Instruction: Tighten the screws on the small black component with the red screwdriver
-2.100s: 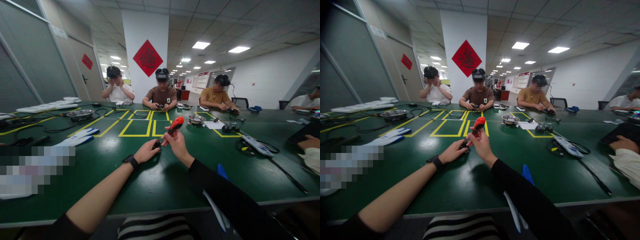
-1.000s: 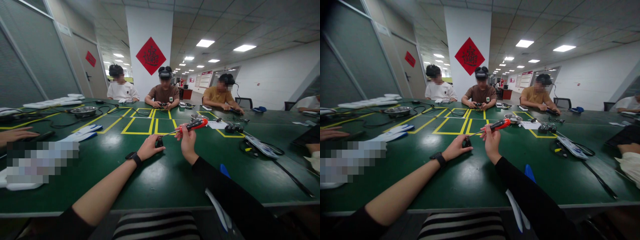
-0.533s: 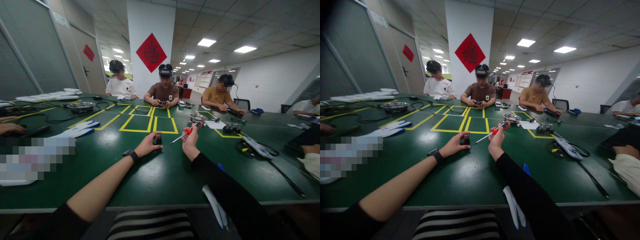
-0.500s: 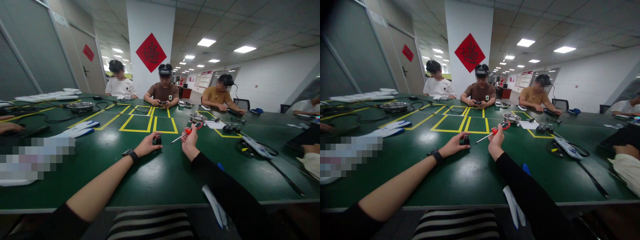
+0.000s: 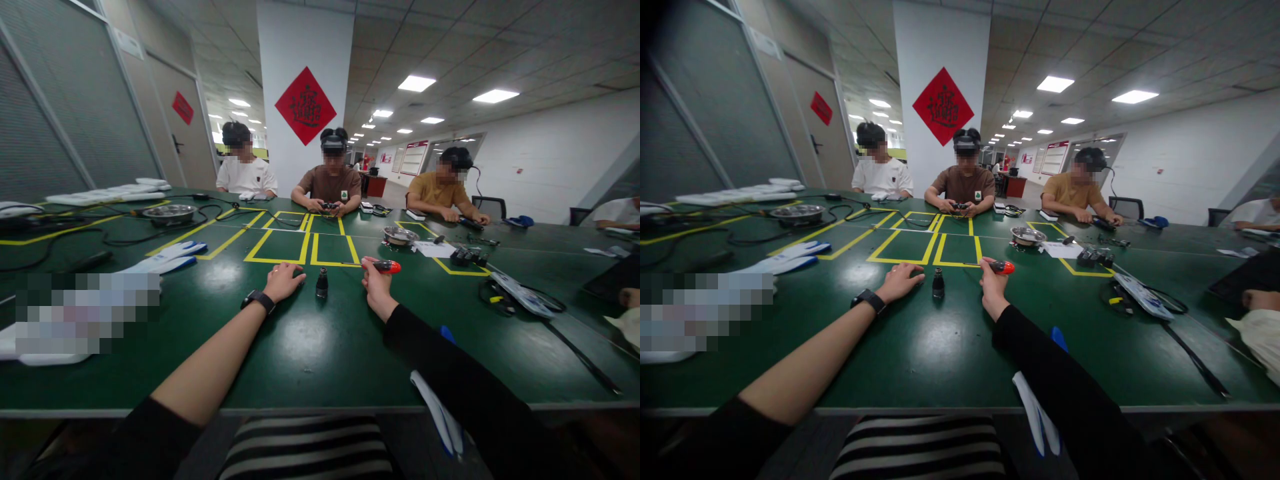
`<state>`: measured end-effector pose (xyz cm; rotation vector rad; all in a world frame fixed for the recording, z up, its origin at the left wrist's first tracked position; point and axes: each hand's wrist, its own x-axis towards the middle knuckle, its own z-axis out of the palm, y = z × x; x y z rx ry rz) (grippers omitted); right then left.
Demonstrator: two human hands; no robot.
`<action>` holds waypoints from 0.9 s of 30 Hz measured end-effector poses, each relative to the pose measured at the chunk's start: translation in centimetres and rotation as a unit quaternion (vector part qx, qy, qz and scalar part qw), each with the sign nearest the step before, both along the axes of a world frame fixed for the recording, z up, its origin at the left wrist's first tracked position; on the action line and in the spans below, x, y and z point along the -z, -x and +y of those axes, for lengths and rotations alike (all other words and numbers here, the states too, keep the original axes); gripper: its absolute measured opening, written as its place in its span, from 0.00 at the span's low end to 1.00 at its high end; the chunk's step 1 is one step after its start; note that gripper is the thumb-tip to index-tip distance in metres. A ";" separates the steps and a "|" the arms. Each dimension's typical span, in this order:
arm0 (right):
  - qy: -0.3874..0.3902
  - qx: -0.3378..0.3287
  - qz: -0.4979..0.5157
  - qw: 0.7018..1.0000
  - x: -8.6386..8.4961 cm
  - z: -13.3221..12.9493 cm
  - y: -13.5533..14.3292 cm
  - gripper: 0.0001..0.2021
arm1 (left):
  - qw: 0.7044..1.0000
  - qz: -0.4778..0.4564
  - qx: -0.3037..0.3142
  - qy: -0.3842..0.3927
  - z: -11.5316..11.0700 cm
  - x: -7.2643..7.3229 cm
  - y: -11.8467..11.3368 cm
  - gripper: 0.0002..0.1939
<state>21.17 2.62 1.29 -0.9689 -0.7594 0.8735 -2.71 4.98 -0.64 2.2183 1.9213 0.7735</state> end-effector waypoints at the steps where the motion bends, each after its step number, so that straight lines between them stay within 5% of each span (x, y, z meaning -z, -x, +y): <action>1: -0.003 -0.013 0.002 1.000 -0.1 -0.2 0.1 0.13 | 1.000 0.011 0.002 0.010 0.2 0.1 0.2 0.18; 6: -0.018 -0.107 0.000 0.994 -0.3 -0.6 0.2 0.16 | 0.999 0.031 0.003 0.018 0.3 0.3 0.3 0.19; 27: -0.045 -0.221 -0.077 0.971 0.4 -0.8 1.6 0.10 | 0.996 0.075 0.044 0.011 -0.4 0.3 0.0 0.20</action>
